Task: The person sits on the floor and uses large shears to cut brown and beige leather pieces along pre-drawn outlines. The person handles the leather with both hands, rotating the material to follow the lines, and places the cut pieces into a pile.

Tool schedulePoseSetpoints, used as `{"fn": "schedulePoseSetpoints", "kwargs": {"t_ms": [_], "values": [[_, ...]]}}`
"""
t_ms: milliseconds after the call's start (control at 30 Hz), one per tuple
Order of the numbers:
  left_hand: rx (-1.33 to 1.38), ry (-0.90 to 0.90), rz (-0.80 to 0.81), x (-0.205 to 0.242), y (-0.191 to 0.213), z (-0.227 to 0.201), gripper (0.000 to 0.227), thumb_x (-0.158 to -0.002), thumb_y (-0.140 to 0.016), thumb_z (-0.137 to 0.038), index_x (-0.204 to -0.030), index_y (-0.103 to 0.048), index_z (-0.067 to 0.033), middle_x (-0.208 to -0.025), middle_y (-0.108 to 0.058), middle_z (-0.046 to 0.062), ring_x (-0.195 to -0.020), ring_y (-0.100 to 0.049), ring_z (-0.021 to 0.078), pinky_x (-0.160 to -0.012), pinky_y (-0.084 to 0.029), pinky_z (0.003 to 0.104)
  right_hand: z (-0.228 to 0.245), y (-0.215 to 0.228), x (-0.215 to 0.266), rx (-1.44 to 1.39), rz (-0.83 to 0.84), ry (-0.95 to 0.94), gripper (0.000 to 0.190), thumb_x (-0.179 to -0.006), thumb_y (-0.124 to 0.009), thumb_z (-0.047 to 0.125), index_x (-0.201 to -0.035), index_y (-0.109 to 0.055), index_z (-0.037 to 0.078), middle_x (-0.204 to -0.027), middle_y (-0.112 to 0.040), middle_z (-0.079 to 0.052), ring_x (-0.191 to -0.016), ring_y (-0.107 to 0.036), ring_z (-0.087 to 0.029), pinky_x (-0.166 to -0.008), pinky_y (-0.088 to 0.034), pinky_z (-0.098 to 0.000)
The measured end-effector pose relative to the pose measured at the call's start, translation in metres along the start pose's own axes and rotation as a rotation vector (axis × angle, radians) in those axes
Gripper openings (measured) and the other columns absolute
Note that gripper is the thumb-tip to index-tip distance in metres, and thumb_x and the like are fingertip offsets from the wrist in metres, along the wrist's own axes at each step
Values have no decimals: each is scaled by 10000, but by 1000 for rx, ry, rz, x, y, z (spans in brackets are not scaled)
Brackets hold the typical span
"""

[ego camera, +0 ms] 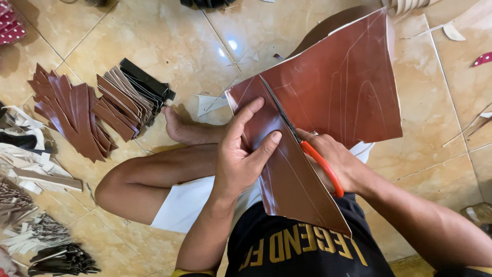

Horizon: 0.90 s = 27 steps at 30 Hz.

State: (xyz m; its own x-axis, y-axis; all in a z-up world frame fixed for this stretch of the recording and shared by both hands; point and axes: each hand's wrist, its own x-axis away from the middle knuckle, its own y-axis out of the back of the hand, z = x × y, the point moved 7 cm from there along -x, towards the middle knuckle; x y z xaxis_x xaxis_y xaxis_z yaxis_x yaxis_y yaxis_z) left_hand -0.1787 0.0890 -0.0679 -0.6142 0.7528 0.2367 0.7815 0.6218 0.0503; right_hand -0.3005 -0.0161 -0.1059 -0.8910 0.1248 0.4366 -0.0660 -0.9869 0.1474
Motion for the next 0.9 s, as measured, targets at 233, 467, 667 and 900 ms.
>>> {"fn": "schedulePoseSetpoints", "kwargs": {"t_ms": [233,467,667,900], "values": [[48,3,14,3,0,-2,544,-989,-738,-13,-1483,-513,25,-1418,-612,102,-1280,-591,143,-1123,-499,286,-12,-7,6,25,-31,-196,260,-859,-608,229,-856,-622,-31,-744,-670,-256,-730,-646,-460,-646,-523,-469],[147,61,39,8,4,-6,529,-994,-720,-32,-1481,-519,13,-1390,-627,88,-1256,-598,123,-1088,-512,271,2,-4,1,-19,-89,-8,221,-870,-592,175,-834,-599,-43,-734,-632,-255,-714,-615,-463,-613,-506,-451],[-404,-219,-147,1,52,-29,526,-983,-737,-20,-1462,-523,19,-1430,-633,135,-1324,-597,200,-1282,-139,370,-15,-20,15,-144,-34,-416,254,-908,-591,265,-824,-651,33,-554,-558,-117,-476,-545,-197,-482,-471,-388],[559,-308,-686,17,214,-82,662,-972,-677,-44,-1514,-305,-123,-1314,-586,147,-1095,-672,273,-846,-631,420,-19,-22,35,-293,-221,-521,354,-969,-583,303,-821,-625,-16,-557,-526,-68,-461,-491,-156,-441,-391,-339]]}}
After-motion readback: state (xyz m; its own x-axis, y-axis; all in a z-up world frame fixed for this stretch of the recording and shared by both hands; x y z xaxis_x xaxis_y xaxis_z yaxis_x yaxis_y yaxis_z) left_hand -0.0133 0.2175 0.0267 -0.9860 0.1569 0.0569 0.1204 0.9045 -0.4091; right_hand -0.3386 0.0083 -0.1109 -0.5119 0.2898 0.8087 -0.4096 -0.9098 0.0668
